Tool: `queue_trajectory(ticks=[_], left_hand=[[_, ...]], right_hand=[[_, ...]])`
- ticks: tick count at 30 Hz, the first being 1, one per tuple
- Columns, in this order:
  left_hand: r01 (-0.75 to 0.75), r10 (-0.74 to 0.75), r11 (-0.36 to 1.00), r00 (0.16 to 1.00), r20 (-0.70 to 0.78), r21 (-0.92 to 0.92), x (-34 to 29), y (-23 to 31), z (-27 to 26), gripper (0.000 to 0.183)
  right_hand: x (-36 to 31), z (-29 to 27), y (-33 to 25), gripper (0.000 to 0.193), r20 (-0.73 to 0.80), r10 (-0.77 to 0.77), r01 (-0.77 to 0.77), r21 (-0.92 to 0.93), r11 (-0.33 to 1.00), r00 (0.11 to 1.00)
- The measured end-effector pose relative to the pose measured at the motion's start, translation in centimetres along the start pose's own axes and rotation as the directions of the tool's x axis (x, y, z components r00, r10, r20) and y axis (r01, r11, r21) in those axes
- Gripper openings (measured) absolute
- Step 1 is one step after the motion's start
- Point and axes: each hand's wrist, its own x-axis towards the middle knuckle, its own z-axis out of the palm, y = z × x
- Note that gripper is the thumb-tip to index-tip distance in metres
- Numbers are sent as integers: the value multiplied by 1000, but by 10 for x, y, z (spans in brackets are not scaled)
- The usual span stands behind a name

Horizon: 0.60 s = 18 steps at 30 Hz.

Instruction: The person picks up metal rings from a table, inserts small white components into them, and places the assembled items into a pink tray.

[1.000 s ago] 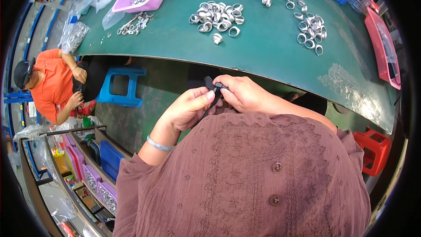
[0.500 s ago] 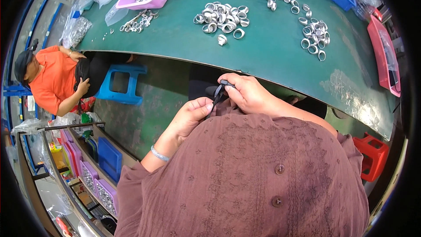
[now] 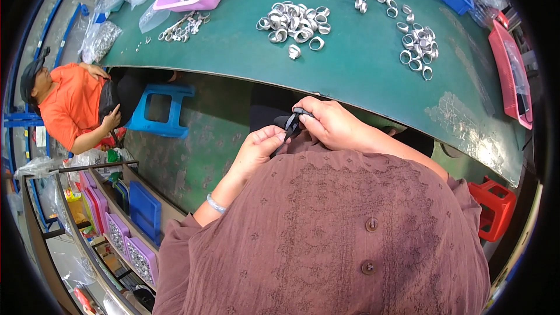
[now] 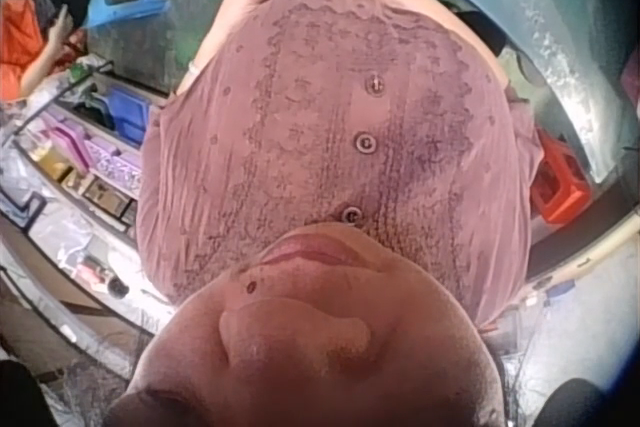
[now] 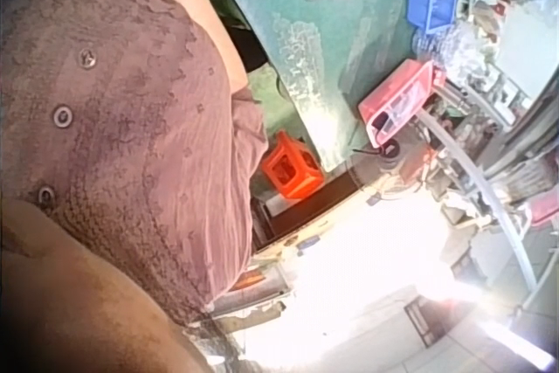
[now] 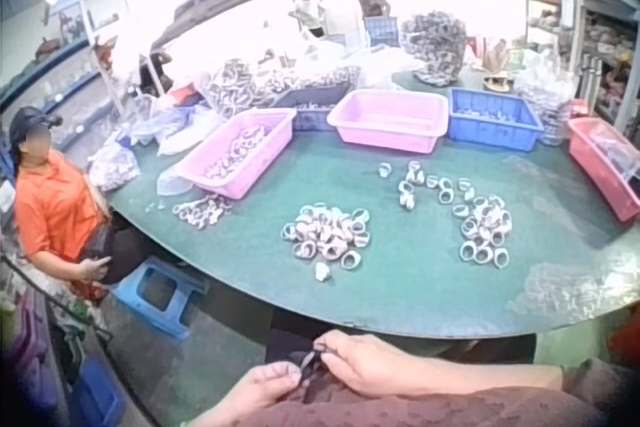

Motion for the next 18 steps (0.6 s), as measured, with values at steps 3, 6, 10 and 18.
queue_trajectory(ticks=[3,6,10,18], left_hand=[[-22,24,999,999,-46,34,4,-5,-2,13],[36,-49,984,996,-72,-176,8,-8,-3,23],[84,-88,993,995,-47,-81,8,6,13,32],[33,-34,999,998,-48,-18,10,5,21,32]], right_hand=[[0,1,2,20,-17,-58,58,-41,997,998],[0,1,2,19,35,-43,44,-33,998,998],[1,0,2,18,47,-33,36,-53,998,998],[-3,0,0,15,-23,-32,28,-150,988,999]])
